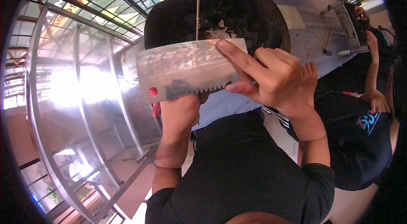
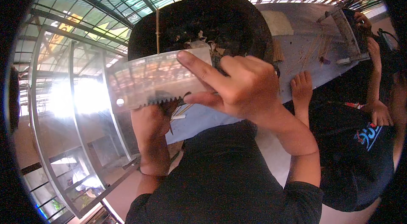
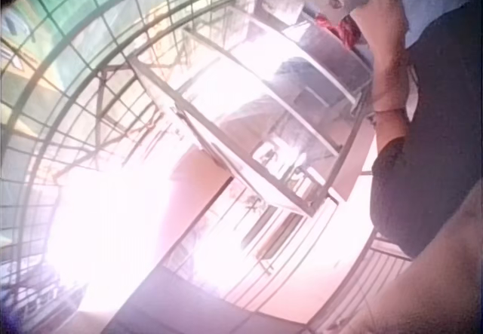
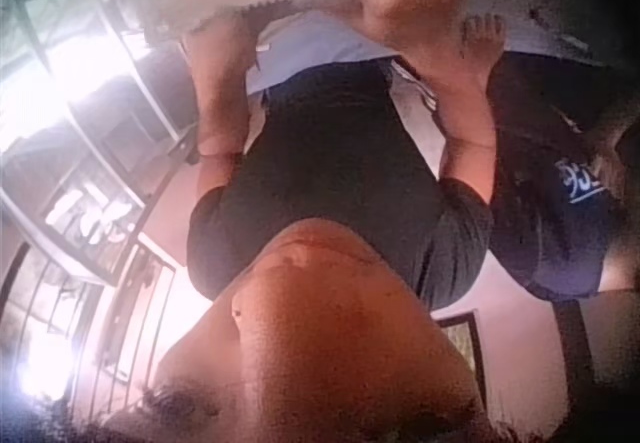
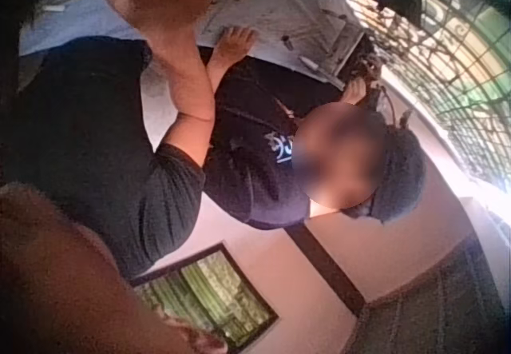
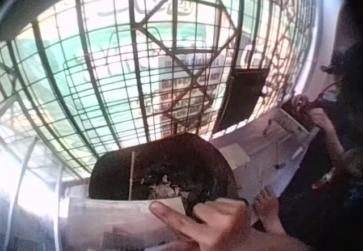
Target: The person prepares skewers by threading pieces of meat onto wooden sticks and uses a serrated metal blade to scrape and adjust the items while working over a grill.
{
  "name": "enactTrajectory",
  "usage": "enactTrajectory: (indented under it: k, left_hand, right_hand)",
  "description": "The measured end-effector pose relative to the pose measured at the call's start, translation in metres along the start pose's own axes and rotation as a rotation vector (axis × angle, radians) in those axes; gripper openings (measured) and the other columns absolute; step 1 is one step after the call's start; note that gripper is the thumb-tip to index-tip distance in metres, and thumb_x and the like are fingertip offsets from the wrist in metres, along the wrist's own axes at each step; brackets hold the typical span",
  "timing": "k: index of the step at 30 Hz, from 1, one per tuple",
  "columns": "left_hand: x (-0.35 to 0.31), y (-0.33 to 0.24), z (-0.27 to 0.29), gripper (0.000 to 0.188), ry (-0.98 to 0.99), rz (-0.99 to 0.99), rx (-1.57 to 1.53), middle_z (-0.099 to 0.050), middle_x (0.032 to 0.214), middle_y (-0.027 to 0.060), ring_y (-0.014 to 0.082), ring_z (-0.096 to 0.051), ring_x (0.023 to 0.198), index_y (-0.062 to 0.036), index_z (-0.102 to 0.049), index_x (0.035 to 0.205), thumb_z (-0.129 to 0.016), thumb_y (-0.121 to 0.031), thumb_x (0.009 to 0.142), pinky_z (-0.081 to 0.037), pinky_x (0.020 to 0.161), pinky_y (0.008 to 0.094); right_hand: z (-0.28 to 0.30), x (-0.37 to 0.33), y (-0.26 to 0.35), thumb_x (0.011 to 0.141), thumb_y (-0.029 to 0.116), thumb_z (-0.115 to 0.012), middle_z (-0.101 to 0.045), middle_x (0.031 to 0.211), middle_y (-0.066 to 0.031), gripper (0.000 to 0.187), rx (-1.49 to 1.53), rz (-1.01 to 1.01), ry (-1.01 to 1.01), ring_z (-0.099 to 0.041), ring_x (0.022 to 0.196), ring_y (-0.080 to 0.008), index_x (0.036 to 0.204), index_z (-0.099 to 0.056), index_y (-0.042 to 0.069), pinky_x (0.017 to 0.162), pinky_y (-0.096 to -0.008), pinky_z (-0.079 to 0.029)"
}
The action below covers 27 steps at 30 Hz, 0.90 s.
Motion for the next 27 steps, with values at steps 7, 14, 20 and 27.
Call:
enactTrajectory:
  k: [7, 14, 20, 27]
  left_hand:
    - [-0.002, -0.009, 0.003, 0.028, -0.071, -0.04, -0.211, -0.065, 0.114, 0.0146, 0.0281, -0.059, 0.112, -0.0028, -0.064, 0.111, -0.057, -0.002, 0.084, -0.044, 0.096, 0.0403]
    - [0.006, -0.021, 0.015, 0.028, 0.097, 0.099, -0.278, -0.066, 0.105, 0.0154, 0.0301, -0.062, 0.103, -0.0042, -0.067, 0.104, -0.06, -0.004, 0.076, -0.045, 0.093, 0.0425]
    - [0.011, -0.02, 0.011, 0.028, 0.029, -0.202, -0.052, -0.065, 0.103, 0.0173, 0.0324, -0.061, 0.103, -0.0015, -0.065, 0.104, -0.056, -0.003, 0.078, -0.046, 0.091, 0.0409]
    - [0.018, -0.019, 0.007, 0.033, -0.074, -0.303, -0.131, -0.059, 0.121, 0.0174, 0.0329, -0.054, 0.115, -0.0014, -0.06, 0.116, -0.056, -0.003, 0.083, -0.04, 0.1, 0.0395]
  right_hand:
    - [-0.004, 0.004, -0.008, 0.085, 0.064, -0.051, -0.038, 0.056, 0.001, 0.065, -0.006, 0.114, -0.03, -0.039, 0.044, -0.0134, 0.133, -0.058, 0.021, 0.042, -0.0299, -0.037]
    - [-0.004, 0.011, 0.002, 0.082, 0.061, -0.058, -0.048, 0.062, -0.0011, 0.069, 0.089, 0.021, 0.052, -0.049, 0.049, -0.0189, 0.134, -0.057, 0.017, 0.05, -0.0334, -0.045]
    - [-0.016, 0.014, 0.0, 0.087, 0.056, -0.056, -0.064, 0.086, -0.0157, 0.072, 0.34, -0.033, 0.057, -0.062, 0.07, -0.031, 0.141, -0.048, 0.008, 0.065, -0.041, -0.049]
    - [-0.008, 0.023, 0.009, 0.091, 0.057, -0.051, -0.065, 0.104, -0.0233, 0.073, 0.47, -0.052, 0.147, -0.066, 0.085, -0.0383, 0.143, -0.044, 0.007, 0.075, -0.042, -0.051]
Point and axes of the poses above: each hand's wrist, its own x-axis towards the middle knuckle, its own z-axis out of the back of the hand, y = z × x, the point moved 1 cm from there along x, towards the middle knuckle
